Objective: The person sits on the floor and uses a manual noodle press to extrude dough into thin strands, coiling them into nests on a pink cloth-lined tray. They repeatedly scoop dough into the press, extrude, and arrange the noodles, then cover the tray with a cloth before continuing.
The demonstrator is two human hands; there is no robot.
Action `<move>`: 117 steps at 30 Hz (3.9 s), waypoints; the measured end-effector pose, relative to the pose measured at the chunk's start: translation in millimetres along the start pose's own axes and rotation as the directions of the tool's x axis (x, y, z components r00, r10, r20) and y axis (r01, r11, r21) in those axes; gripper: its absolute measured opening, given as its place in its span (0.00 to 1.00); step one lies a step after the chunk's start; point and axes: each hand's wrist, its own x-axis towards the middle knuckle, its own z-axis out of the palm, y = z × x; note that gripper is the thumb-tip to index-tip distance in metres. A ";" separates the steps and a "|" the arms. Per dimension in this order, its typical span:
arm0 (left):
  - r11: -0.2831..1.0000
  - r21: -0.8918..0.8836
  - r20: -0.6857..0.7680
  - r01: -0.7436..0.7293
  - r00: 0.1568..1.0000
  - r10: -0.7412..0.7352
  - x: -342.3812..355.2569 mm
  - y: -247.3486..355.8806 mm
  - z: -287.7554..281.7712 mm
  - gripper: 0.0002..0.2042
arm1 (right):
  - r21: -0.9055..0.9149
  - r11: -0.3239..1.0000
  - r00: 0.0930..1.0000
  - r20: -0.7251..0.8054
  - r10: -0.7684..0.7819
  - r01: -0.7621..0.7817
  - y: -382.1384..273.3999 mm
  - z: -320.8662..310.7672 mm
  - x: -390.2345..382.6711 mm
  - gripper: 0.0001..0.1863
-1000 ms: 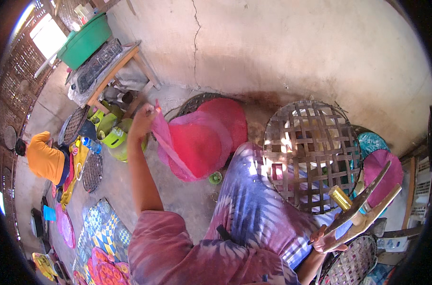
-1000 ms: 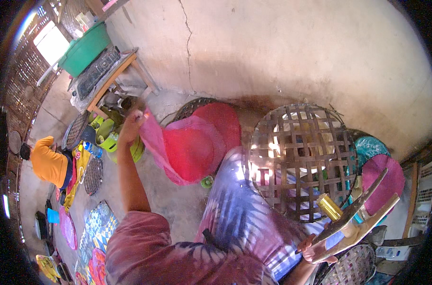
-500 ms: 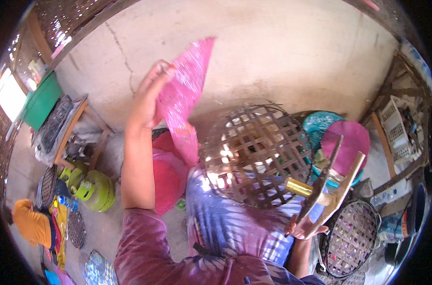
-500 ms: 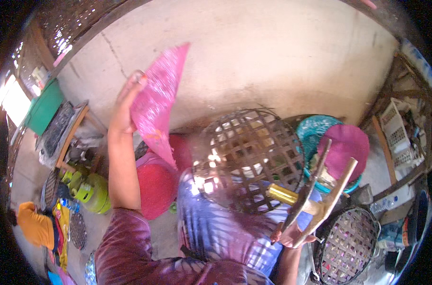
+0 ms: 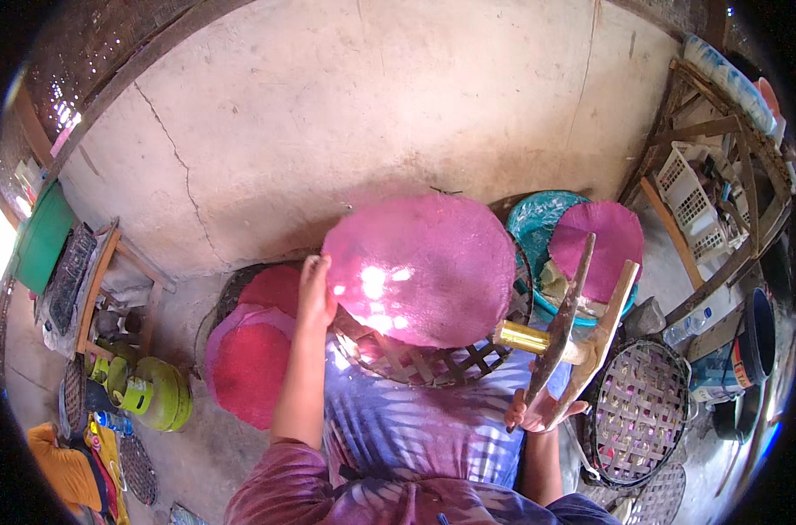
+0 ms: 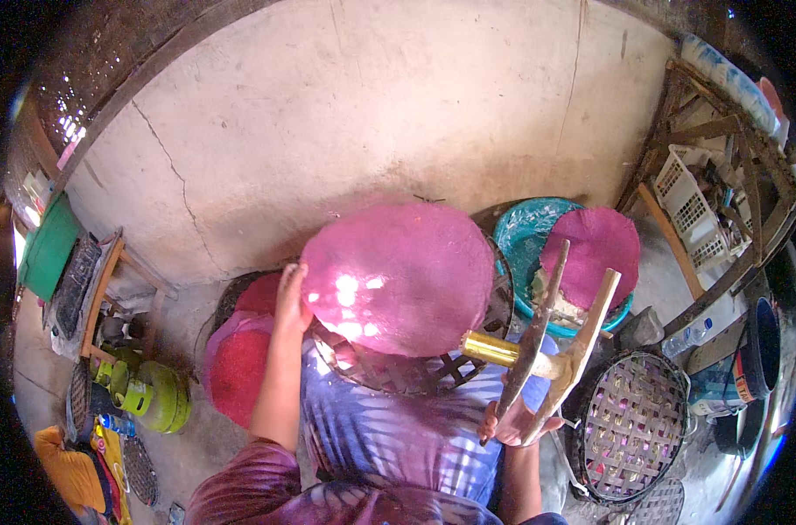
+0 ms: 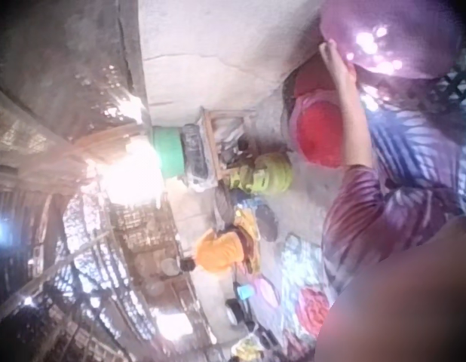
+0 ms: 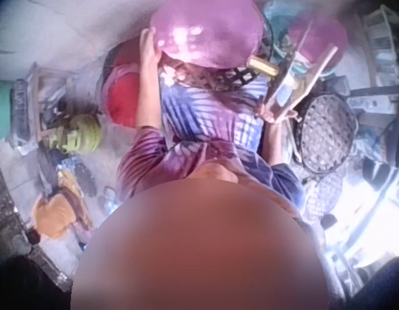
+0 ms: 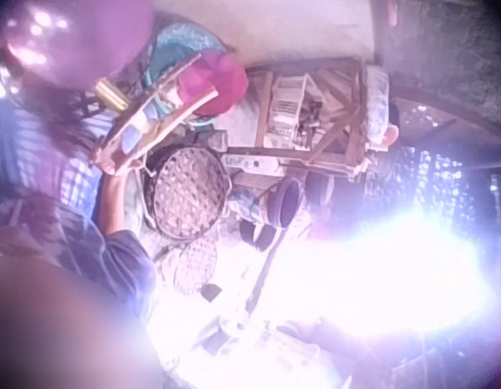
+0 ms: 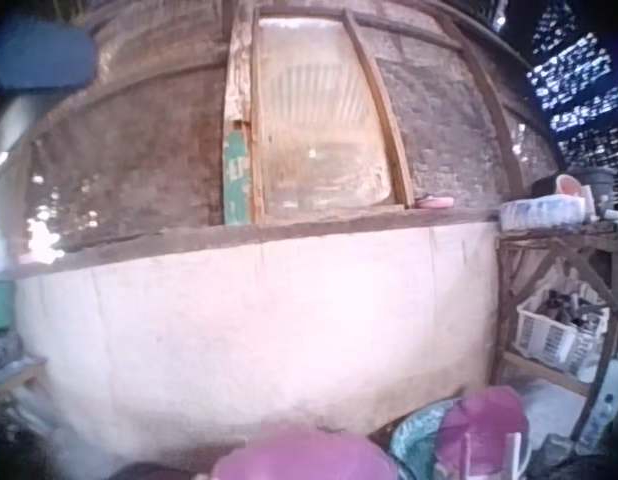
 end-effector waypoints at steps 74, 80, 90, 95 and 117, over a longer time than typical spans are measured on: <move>0.946 0.262 0.517 -0.190 0.856 0.029 40.5 39.8 64.0 0.30 | -0.613 -0.009 0.564 -0.731 0.384 -0.790 -27.0 102.4 241.8 0.33; 0.619 0.785 0.454 0.033 0.650 -0.610 -13.2 22.6 43.2 0.28 | -0.655 0.067 0.617 -0.666 0.420 -0.753 -26.9 95.5 232.2 0.35; 0.698 0.706 0.490 0.122 0.627 -0.606 -18.1 22.3 53.3 0.35 | -0.642 0.078 0.621 -0.692 0.369 -0.762 -25.8 89.3 231.4 0.36; 0.519 0.825 0.265 0.222 0.659 -0.704 -15.0 15.1 36.4 0.37 | -0.689 0.047 0.665 -0.677 0.316 -0.723 -28.0 88.9 230.2 0.38; 0.138 0.782 0.622 -0.608 0.776 -0.105 -31.5 -61.2 -43.9 0.25 | -0.726 0.188 0.749 -0.623 0.226 -0.661 -41.0 85.5 189.7 0.41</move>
